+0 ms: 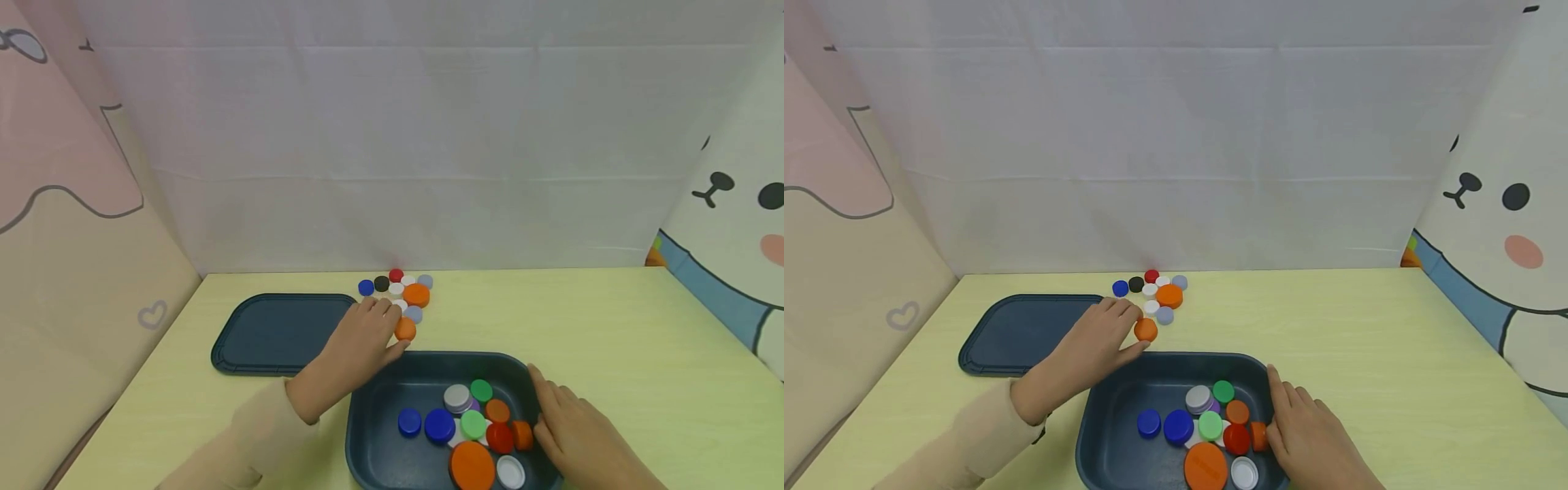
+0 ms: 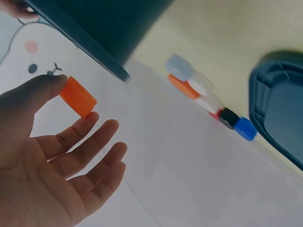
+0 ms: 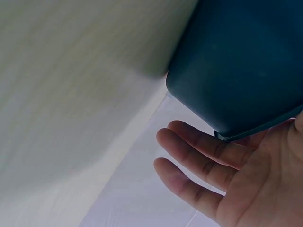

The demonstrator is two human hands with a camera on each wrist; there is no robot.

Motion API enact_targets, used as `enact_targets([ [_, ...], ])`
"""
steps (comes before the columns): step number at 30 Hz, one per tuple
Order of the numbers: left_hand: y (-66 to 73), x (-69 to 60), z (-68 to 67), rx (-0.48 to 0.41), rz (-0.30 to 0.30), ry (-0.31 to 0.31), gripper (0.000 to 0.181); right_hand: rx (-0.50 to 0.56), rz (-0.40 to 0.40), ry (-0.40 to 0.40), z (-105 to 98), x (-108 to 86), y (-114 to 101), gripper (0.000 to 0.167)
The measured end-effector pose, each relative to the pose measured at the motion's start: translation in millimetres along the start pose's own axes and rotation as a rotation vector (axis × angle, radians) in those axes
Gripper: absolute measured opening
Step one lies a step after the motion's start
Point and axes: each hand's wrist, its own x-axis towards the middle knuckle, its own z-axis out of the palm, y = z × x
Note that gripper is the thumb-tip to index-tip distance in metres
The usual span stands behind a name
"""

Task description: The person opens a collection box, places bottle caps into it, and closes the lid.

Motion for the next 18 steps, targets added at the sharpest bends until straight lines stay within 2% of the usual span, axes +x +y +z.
enact_targets([
  [4, 13.1, -9.3, -1.5, 0.014, 0.043, 0.005, 0.036, -0.002, -0.002, -0.005, 0, 0.7, 0, 0.066],
  [7, 21.9, -14.9, -2.3, 0.013, 0.064, -0.013, 0.036, 0.002, 0.001, -0.017, -1, 0.8, 0, 0.066],
  [14, 36.6, -22.3, -2.5, -0.013, 0.094, -0.146, 0.038, 0.019, 0.023, -0.063, -2, 1.8, 0, 0.068],
  [18, 42.1, -23.6, 1.1, 0.004, 0.110, -0.170, 0.037, 0.016, 0.026, -0.069, -2, 1.8, -1, 0.068],
])
